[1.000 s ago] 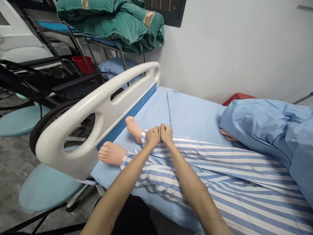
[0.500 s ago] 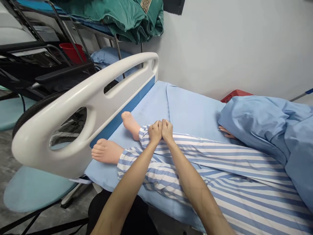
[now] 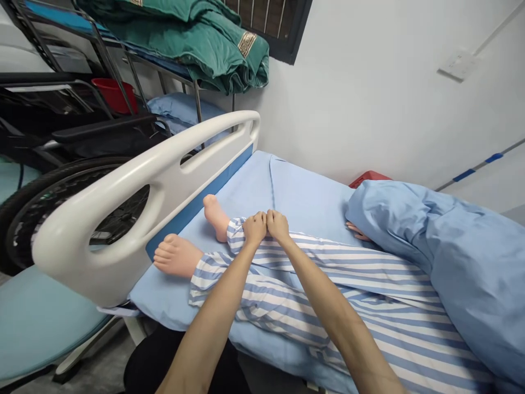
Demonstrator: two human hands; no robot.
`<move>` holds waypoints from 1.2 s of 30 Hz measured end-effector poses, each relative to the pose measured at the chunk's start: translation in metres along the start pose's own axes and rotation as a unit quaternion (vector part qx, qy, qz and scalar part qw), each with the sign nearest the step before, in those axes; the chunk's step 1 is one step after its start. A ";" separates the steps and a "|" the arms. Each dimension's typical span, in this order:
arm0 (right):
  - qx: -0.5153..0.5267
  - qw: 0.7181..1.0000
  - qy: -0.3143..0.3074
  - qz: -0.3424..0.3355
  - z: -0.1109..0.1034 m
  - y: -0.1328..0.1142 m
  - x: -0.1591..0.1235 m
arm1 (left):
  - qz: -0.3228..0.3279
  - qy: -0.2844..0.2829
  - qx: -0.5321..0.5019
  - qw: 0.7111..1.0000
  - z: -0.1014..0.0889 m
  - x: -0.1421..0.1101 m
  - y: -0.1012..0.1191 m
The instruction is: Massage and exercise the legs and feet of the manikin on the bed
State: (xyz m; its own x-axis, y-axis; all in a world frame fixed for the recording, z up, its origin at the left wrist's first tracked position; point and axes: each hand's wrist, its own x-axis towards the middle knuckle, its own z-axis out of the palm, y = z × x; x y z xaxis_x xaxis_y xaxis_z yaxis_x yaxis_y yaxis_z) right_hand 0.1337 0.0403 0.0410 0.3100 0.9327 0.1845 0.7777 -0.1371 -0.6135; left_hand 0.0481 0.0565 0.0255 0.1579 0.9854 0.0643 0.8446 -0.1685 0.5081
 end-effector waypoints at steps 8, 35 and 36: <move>-0.106 0.990 -0.028 -0.084 -0.053 -0.030 0.002 | -0.029 -0.033 0.032 0.999 -0.004 -0.001 0.010; 0.046 0.999 0.015 0.026 -0.006 0.027 -0.016 | 0.008 0.000 0.103 0.995 0.014 0.004 0.006; 0.045 0.999 0.015 0.026 -0.005 0.028 -0.016 | 0.008 0.000 0.102 0.995 0.015 0.004 0.005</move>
State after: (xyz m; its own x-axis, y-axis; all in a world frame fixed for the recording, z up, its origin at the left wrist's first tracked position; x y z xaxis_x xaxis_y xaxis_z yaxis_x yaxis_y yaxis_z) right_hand 0.1535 0.0200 0.0245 0.3659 0.9143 0.1737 0.7082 -0.1525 -0.6893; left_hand 0.0608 0.0589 0.0160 0.1722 0.9825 0.0704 0.9285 -0.1857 0.3216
